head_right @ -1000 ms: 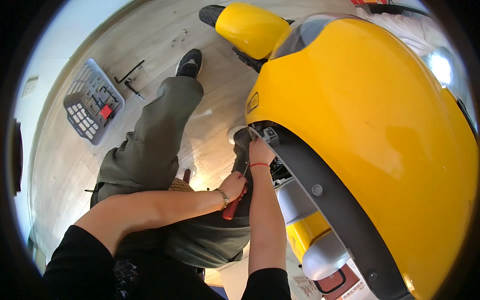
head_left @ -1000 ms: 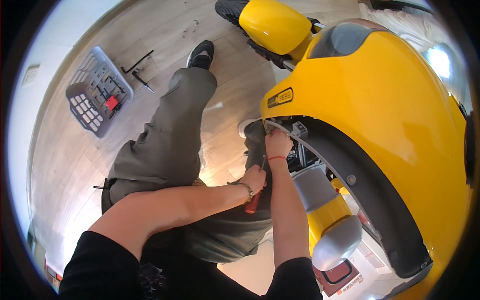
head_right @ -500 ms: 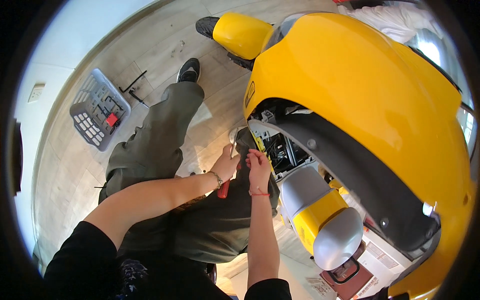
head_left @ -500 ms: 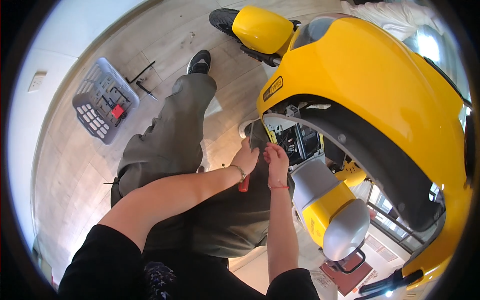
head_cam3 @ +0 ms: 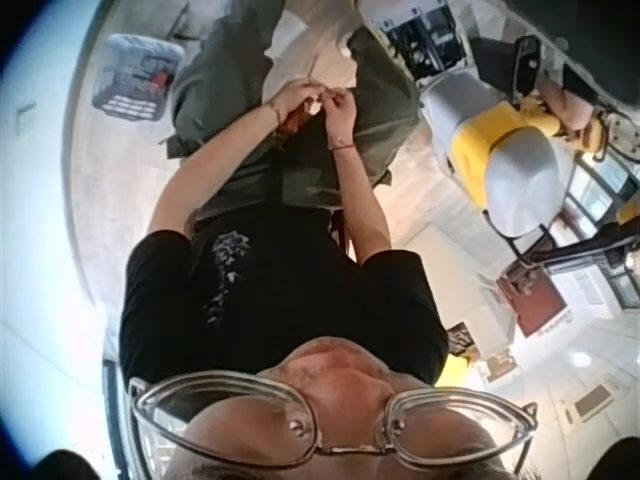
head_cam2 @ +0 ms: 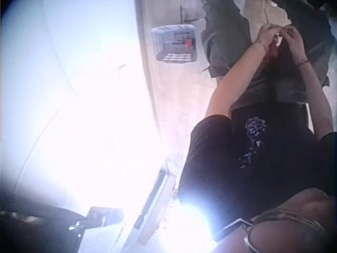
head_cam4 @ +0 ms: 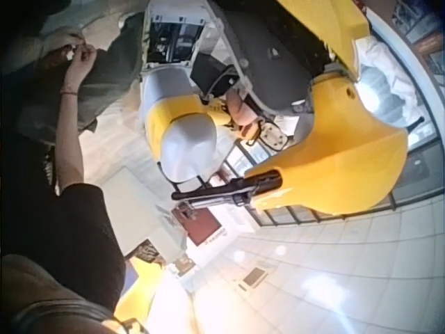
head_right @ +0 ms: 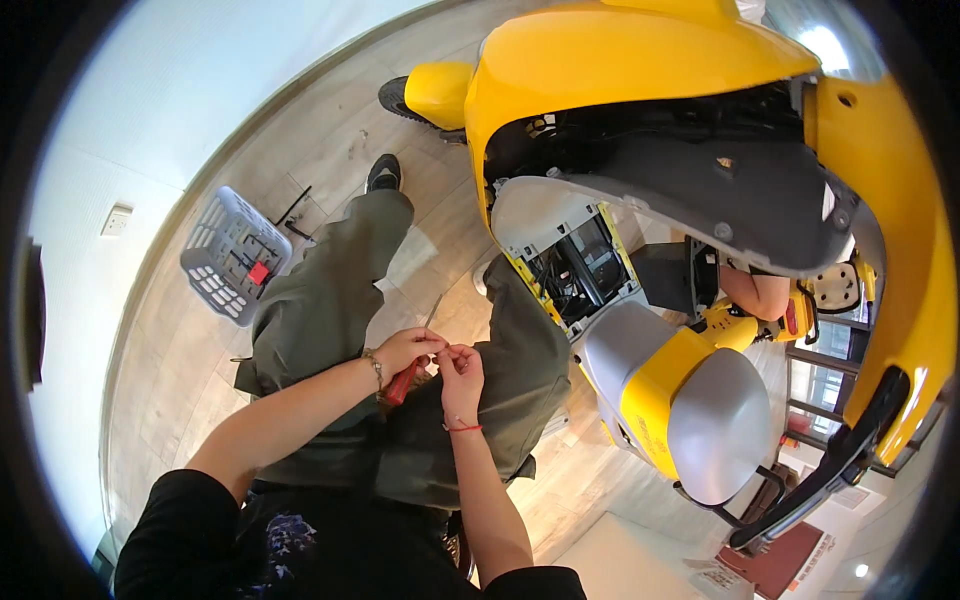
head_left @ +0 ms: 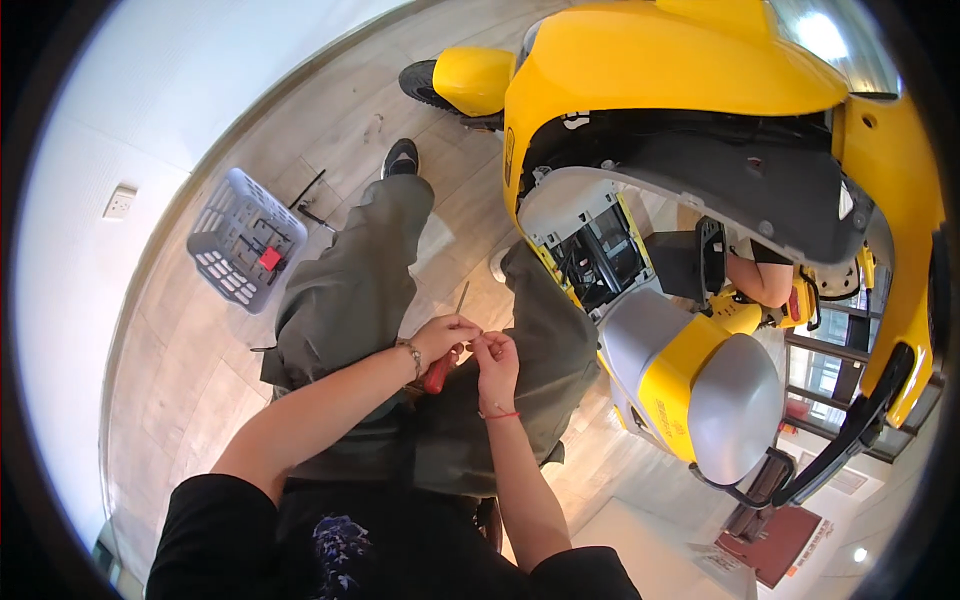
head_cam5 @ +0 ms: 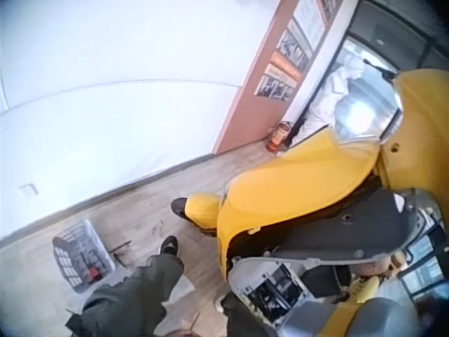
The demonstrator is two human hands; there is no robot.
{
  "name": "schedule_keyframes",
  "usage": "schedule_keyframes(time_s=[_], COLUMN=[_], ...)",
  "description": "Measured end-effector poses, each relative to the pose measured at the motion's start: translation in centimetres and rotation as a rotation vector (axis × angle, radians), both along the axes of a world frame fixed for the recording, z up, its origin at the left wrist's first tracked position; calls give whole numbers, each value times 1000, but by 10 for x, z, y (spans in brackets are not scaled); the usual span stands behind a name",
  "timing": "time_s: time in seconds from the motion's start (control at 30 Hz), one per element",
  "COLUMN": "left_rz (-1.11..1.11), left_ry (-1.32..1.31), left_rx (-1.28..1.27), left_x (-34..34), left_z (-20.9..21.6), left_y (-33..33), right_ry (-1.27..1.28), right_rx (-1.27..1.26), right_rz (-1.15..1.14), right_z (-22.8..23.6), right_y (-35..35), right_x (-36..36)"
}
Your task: Remove various plastic body panels from a yellow electric scooter using a screwdriver.
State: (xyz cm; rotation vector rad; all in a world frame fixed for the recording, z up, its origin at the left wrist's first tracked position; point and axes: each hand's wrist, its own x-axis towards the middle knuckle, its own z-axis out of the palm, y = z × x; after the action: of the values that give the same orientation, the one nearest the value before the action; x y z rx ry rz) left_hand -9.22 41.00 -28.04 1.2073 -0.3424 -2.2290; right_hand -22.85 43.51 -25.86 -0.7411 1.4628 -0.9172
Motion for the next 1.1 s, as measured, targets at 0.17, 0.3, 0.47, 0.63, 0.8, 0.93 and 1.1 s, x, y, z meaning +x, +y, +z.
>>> schedule_keyframes(time_s=[0.17,0.3,0.47,0.63,0.8,0.93,1.1], left_rz=[106,168,188,137,121,299,555], left_ry=[61,65,-166,-250,-349,-380,-54], left_rx=[81,42,-262,-314,-483,-293,-436], left_x=[6,7,-13,-17,-20,4,119], left_z=[1,8,-10,16,4,38,119], left_y=[34,40,25,26,37,4,-34], right_ry=[-122,-46,-219,-282,-61,-39,-81], right_rx=[35,85,264,316,366,317,461], right_rz=[-53,43,199,257,420,202,-45], right_z=[6,20,29,37,51,50,36], right_y=[24,32,33,30,24,17,11], right_x=[9,12,-1,5,15,24,18])
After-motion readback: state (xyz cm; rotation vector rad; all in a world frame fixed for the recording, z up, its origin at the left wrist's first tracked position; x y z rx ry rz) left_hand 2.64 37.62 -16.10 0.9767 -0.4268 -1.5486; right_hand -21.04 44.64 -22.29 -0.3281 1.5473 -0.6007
